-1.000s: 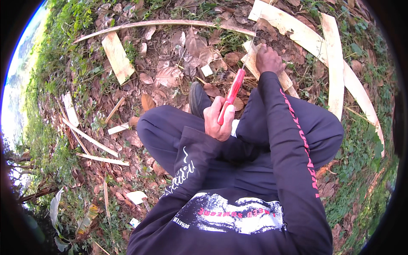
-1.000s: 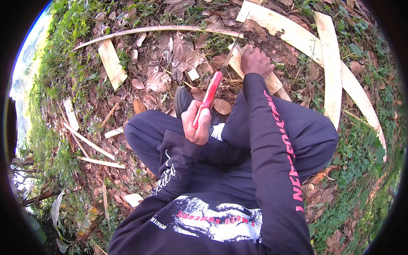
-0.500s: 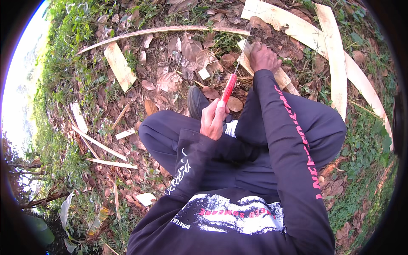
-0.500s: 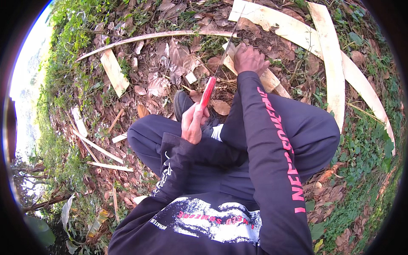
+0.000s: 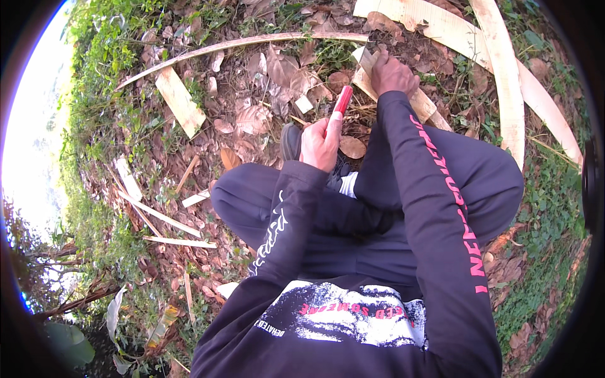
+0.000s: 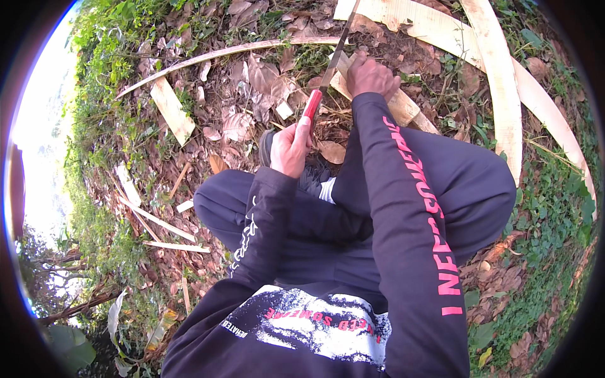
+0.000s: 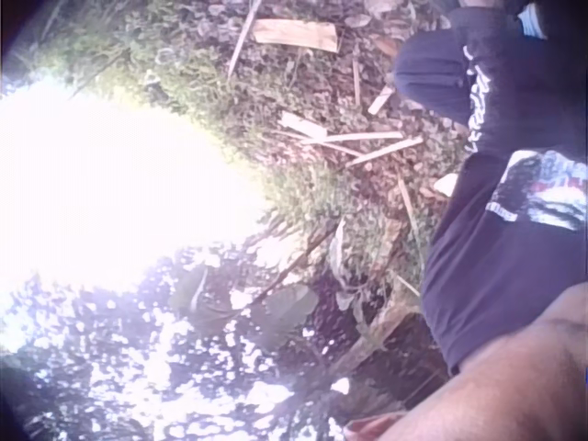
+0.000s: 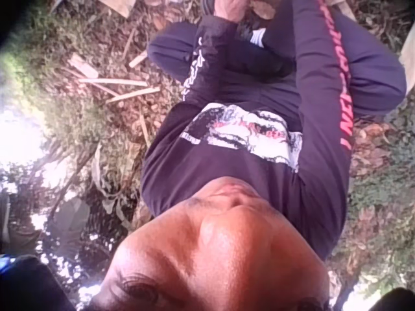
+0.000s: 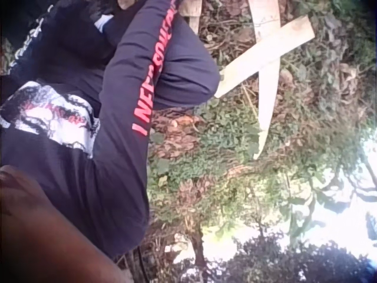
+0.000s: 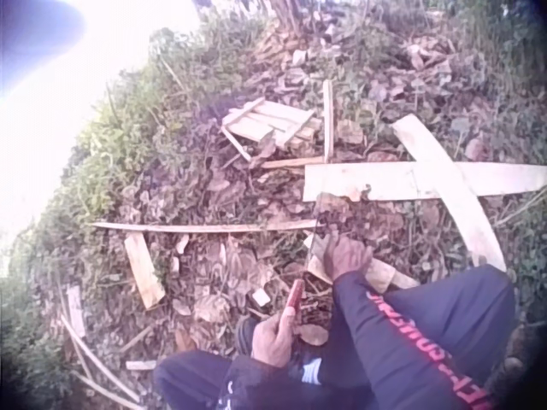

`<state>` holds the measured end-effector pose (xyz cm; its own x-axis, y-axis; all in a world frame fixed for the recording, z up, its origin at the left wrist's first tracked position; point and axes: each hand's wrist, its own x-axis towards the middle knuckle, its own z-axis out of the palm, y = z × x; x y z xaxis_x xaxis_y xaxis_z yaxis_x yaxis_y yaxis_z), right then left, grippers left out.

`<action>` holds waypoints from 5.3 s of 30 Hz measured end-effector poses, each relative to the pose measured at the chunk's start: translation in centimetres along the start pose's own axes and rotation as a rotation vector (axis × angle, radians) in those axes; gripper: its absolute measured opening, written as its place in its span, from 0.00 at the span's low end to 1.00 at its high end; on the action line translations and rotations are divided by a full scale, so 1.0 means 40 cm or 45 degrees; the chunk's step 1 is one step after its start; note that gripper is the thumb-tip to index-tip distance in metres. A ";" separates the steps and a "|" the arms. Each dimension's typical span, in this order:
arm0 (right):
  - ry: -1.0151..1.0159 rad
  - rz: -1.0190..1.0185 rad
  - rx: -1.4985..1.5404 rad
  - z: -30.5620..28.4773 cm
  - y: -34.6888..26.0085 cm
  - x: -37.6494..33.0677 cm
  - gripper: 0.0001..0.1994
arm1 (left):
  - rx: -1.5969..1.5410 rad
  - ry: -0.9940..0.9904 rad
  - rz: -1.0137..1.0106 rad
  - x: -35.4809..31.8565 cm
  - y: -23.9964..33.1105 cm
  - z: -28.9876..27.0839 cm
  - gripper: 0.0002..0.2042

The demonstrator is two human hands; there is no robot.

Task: The person sits on the ground and uses a red hand saw to cut a small piece of wood. They hold the wood with one hand and saw with the other, producing a cut piece that is briefly inspected.

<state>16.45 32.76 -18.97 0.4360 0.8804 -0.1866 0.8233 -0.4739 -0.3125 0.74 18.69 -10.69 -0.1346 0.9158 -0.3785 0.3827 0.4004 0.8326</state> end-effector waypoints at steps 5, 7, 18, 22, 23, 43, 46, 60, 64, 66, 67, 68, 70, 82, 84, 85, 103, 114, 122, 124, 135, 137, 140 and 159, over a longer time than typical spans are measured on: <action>-0.102 0.032 0.045 -0.014 0.009 0.052 0.30 | -0.022 0.063 -0.157 -0.100 -0.023 0.000 0.23; -0.104 0.013 0.043 -0.031 0.007 0.042 0.30 | 0.029 0.050 -0.073 -0.081 -0.020 0.003 0.23; -0.130 0.012 0.056 -0.011 0.003 0.075 0.30 | 0.005 0.032 -0.107 -0.067 -0.013 -0.007 0.23; -0.132 0.037 0.046 -0.021 -0.019 0.039 0.31 | 0.054 0.009 0.052 0.101 0.055 0.016 0.25; -0.122 0.036 0.051 -0.016 -0.017 0.041 0.31 | 0.065 -0.006 0.048 0.132 0.072 0.033 0.25; -0.077 0.089 0.032 -0.009 -0.056 0.038 0.31 | 0.056 -0.029 -0.157 -0.068 0.017 -0.080 0.23; -0.035 -0.041 0.042 0.016 -0.037 0.007 0.30 | 0.048 -0.043 -0.208 -0.096 0.016 -0.086 0.23; 0.134 0.064 -0.007 0.138 -0.052 0.029 0.26 | 0.005 0.023 -0.082 -0.118 -0.013 -0.062 0.23; 0.179 0.067 -0.009 0.133 -0.060 0.013 0.26 | 0.007 0.058 0.002 -0.019 0.013 -0.030 0.20; 0.155 0.064 -0.005 0.130 -0.060 0.015 0.26 | 0.034 0.060 -0.020 -0.026 -0.008 -0.023 0.21; 0.145 0.067 -0.001 0.127 -0.058 0.024 0.26 | 0.060 0.059 -0.029 -0.055 -0.025 -0.030 0.23; 0.152 0.076 0.003 0.131 -0.055 0.043 0.26 | 0.008 0.065 -0.058 -0.087 -0.027 -0.044 0.23; 0.131 0.045 0.003 0.119 -0.062 0.044 0.26 | -0.097 0.054 -0.160 -0.113 -0.040 -0.048 0.23; 0.072 0.022 -0.003 0.092 -0.080 0.032 0.27 | -0.133 0.080 -0.199 -0.098 -0.011 -0.043 0.24; 0.033 0.089 -0.030 0.079 -0.092 0.024 0.28 | -0.055 0.089 -0.191 -0.081 0.000 -0.054 0.23; 0.015 0.120 -0.044 0.071 -0.097 0.022 0.28 | -0.001 0.100 -0.177 -0.063 0.003 -0.057 0.23; -0.006 -0.075 -0.063 0.055 -0.057 0.014 0.26 | -0.097 0.001 -0.208 -0.195 0.019 -0.140 0.24; 0.288 0.109 -0.013 0.109 -0.049 -0.006 0.25 | -0.058 0.008 -0.183 -0.197 0.022 -0.096 0.24; 0.276 0.059 -0.088 0.102 -0.074 0.018 0.20 | -0.098 -0.005 -0.274 -0.153 0.040 -0.108 0.23; 0.284 0.051 -0.074 0.108 -0.076 0.013 0.19 | -0.143 -0.004 -0.299 -0.145 0.013 -0.121 0.23; 0.353 0.092 -0.112 0.147 -0.050 0.030 0.23 | -0.107 0.034 -0.262 -0.155 0.002 -0.150 0.24; 0.349 0.099 -0.085 0.153 -0.020 0.045 0.26 | -0.099 -0.032 -0.250 -0.155 -0.004 -0.152 0.23; 0.244 0.155 -0.060 0.129 -0.031 0.037 0.29 | -0.032 -0.042 -0.222 -0.195 0.019 -0.154 0.23; 0.228 0.172 -0.028 0.115 -0.041 0.028 0.29 | -0.032 -0.061 -0.225 -0.211 0.018 -0.156 0.23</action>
<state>13.91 34.45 -22.95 0.5987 0.7989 -0.0567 0.7598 -0.5890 -0.2752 -3.55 11.44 -4.39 -0.1539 0.8285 -0.5384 0.3341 0.5564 0.7608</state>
